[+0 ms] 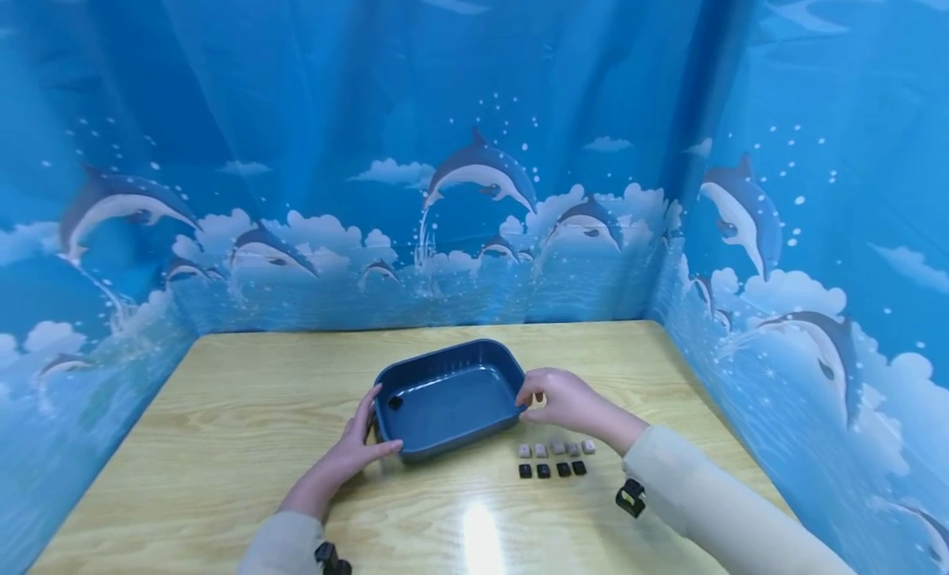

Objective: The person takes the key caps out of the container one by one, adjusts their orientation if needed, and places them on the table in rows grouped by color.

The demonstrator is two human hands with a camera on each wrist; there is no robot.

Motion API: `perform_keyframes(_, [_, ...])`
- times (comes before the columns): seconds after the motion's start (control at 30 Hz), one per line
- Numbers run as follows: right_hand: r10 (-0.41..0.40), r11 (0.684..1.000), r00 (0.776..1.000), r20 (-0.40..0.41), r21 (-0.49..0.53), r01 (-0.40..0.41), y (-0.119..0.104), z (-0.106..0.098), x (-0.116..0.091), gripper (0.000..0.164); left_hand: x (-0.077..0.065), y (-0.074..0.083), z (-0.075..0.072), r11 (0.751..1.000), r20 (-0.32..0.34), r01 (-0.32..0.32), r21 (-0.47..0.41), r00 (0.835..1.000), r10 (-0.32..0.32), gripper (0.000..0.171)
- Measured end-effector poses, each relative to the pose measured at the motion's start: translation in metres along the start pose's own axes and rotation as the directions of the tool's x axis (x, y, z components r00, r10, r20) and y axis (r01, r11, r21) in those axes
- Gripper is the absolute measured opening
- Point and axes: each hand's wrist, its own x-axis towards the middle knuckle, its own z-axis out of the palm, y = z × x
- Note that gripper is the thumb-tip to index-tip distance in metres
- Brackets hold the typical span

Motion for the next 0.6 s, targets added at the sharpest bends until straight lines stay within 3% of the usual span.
perform_keyframes(0.6, [-0.138,0.988,0.987,0.082,-0.057,0.143,-0.03,0.009,0.072,0.011,-0.002,0.002,0.001,1.0,-0.012,0.009,-0.006,1.0,-0.009,0.107])
